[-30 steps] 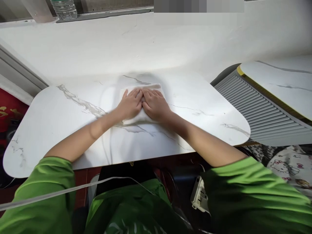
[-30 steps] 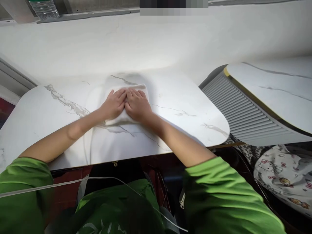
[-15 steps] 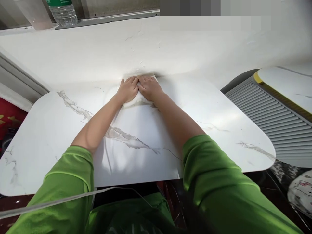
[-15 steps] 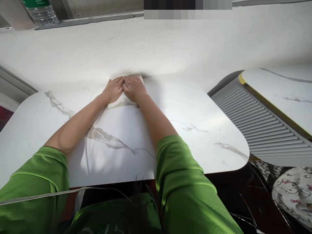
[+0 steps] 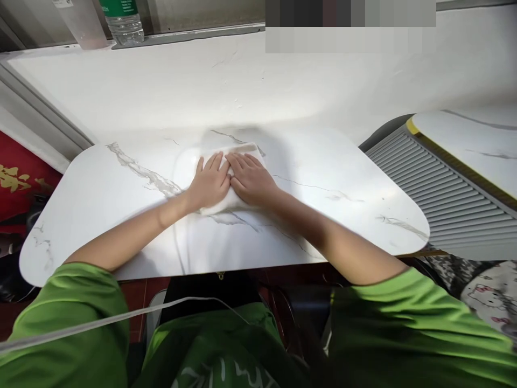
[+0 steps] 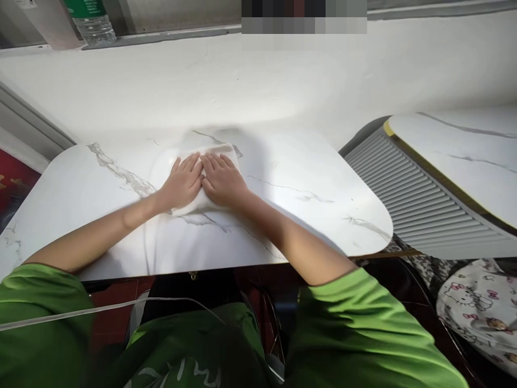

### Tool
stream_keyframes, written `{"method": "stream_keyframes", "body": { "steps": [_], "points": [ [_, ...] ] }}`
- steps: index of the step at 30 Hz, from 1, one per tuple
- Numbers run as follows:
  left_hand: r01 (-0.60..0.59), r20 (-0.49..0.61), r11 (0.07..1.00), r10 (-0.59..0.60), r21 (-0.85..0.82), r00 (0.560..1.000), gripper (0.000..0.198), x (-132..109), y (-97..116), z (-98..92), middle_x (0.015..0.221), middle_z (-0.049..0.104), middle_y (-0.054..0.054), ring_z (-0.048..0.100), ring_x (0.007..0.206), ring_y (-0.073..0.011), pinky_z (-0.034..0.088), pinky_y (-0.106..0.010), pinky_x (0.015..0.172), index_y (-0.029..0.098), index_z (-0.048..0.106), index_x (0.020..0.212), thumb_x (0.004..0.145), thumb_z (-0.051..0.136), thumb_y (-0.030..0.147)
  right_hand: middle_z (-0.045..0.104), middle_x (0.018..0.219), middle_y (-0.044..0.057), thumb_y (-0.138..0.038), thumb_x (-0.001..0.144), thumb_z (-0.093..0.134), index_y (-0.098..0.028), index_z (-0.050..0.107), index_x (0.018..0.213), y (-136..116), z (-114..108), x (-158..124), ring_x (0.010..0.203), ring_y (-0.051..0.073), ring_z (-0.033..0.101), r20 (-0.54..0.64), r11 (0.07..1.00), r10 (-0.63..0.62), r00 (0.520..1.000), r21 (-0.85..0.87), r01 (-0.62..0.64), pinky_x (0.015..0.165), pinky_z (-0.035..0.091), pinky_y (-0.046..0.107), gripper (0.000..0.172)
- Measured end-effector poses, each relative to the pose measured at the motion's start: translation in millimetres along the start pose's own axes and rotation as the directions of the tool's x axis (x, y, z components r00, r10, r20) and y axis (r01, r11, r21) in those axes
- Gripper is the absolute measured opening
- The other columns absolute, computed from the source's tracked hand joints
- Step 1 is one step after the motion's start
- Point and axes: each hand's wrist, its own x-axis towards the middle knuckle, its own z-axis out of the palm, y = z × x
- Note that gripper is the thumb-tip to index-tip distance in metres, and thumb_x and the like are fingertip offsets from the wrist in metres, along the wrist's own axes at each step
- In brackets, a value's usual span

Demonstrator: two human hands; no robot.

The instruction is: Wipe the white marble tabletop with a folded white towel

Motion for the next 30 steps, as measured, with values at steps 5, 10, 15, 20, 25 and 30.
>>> {"method": "stream_keyframes", "body": {
  "steps": [5, 10, 15, 20, 25, 30],
  "points": [
    [-0.05, -0.024, 0.999, 0.05, 0.015, 0.998, 0.052, -82.3, 26.5, -5.3, 0.158, 0.032, -0.021, 0.025, 0.15, -0.0296, 0.018, -0.055, 0.121, 0.007, 0.035, 0.148, 0.1, 0.027, 0.025, 0.046, 0.15, 0.02, -0.026, 0.092, 0.029, -0.002, 0.041, 0.145, -62.6, -10.3, -65.3, 0.143, 0.03, 0.039, -0.023, 0.999, -0.038, 0.999, -0.027, 0.037, 0.119, 0.028, 0.052, 0.058],
    [-0.057, -0.035, 0.998, 0.058, 0.035, 0.998, 0.051, -130.3, 36.9, -9.9, 0.157, 0.036, -0.02, 0.027, 0.149, -0.0297, 0.019, -0.054, 0.122, 0.008, 0.04, 0.146, 0.099, 0.028, 0.025, 0.045, 0.151, 0.02, -0.025, 0.091, 0.032, -0.003, 0.041, 0.145, -103.0, -14.8, -97.3, 0.143, 0.031, 0.038, -0.043, 0.998, -0.061, 0.997, -0.011, 0.061, 0.119, 0.031, 0.053, 0.059],
    [-0.016, 0.02, 0.999, 0.017, -0.03, 1.0, 0.05, -120.7, 25.6, -13.4, 0.158, 0.035, -0.016, 0.027, 0.15, -0.027, 0.02, -0.054, 0.122, 0.011, 0.039, 0.147, 0.1, 0.027, 0.023, 0.05, 0.147, 0.02, -0.023, 0.089, 0.035, -0.003, 0.046, 0.141, -102.4, -13.1, -80.1, 0.14, 0.03, 0.042, -0.033, 0.999, -0.024, 0.999, 0.028, 0.025, 0.118, 0.032, 0.051, 0.056],
    [0.07, 0.008, 0.996, -0.069, -0.057, 0.998, 0.049, -73.3, -6.2, -10.8, 0.156, 0.038, -0.017, 0.03, 0.148, -0.0268, 0.019, -0.055, 0.121, 0.01, 0.038, 0.146, 0.101, 0.026, 0.022, 0.052, 0.146, 0.019, -0.022, 0.089, 0.033, -0.005, 0.047, 0.139, -74.5, -1.0, -23.6, 0.139, 0.03, 0.042, -0.02, 0.997, -0.033, 0.999, 0.068, 0.035, 0.117, 0.031, 0.051, 0.055],
    [0.09, -0.067, 0.994, -0.094, -0.055, 0.993, 0.046, -6.2, -57.1, -2.3, 0.153, 0.042, -0.015, 0.034, 0.145, -0.0255, 0.018, -0.055, 0.121, 0.014, 0.044, 0.142, 0.102, 0.023, 0.023, 0.055, 0.141, 0.02, -0.019, 0.089, 0.029, -0.005, 0.049, 0.135, -34.6, 15.4, 54.8, 0.133, 0.03, 0.047, -0.021, 0.991, -0.083, 0.996, 0.103, 0.084, 0.115, 0.031, 0.05, 0.052],
    [0.119, -0.091, 0.991, -0.124, -0.061, 0.988, 0.045, 52.3, -102.0, 0.5, 0.155, 0.041, -0.012, 0.035, 0.145, -0.0241, 0.019, -0.054, 0.121, 0.019, 0.044, 0.143, 0.102, 0.025, 0.025, 0.056, 0.14, 0.019, -0.019, 0.089, 0.029, -0.008, 0.049, 0.134, -4.5, 32.5, 119.6, 0.13, 0.029, 0.049, -0.043, 0.994, -0.083, 0.996, 0.074, 0.085, 0.112, 0.033, 0.048, 0.05]
  ]
}}
